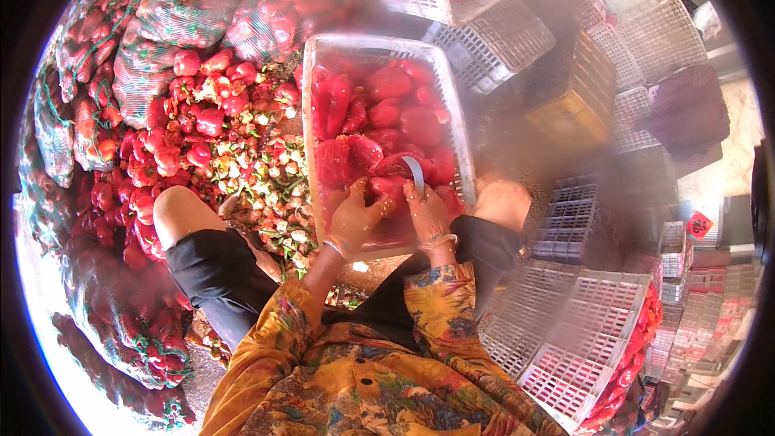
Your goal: The person cores red bell peppers using a knife by hand and places the finished peppers into a plastic crate.
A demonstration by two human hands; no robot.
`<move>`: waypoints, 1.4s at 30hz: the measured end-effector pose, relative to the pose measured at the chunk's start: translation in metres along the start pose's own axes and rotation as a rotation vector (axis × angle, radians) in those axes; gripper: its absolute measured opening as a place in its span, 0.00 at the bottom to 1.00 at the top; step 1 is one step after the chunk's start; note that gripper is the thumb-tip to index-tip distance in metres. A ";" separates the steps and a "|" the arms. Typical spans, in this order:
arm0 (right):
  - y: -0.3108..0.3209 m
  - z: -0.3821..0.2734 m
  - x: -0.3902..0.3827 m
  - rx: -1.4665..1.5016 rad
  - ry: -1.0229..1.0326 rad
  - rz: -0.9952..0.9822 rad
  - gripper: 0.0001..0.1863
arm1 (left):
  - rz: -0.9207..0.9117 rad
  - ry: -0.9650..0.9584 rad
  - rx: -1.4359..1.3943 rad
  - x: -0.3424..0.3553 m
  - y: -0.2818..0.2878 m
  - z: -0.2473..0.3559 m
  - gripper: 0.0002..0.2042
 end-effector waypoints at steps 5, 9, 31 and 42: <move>0.004 -0.012 -0.016 0.495 0.035 -0.188 0.21 | 0.037 0.039 -0.294 -0.006 0.008 0.058 0.35; 0.034 -0.060 -0.054 0.552 0.261 -0.306 0.21 | -0.044 0.018 -0.613 -0.021 0.037 0.099 0.34; -0.008 -0.140 -0.122 -0.040 0.752 0.243 0.12 | 0.320 -0.169 -0.935 -0.066 0.089 0.104 0.36; -0.024 -0.155 -0.171 -0.305 0.635 -0.084 0.10 | 0.561 -0.472 -0.084 -0.073 0.125 0.114 0.46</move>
Point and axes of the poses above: each hand's wrist, its own x-axis towards the middle knuckle, its own y-axis out of the back of the hand, z = x × y, the point moved 4 cm from there along x, towards the middle knuckle, and after that the axes turned 11 degrees about -y, right-handed, at the moved point
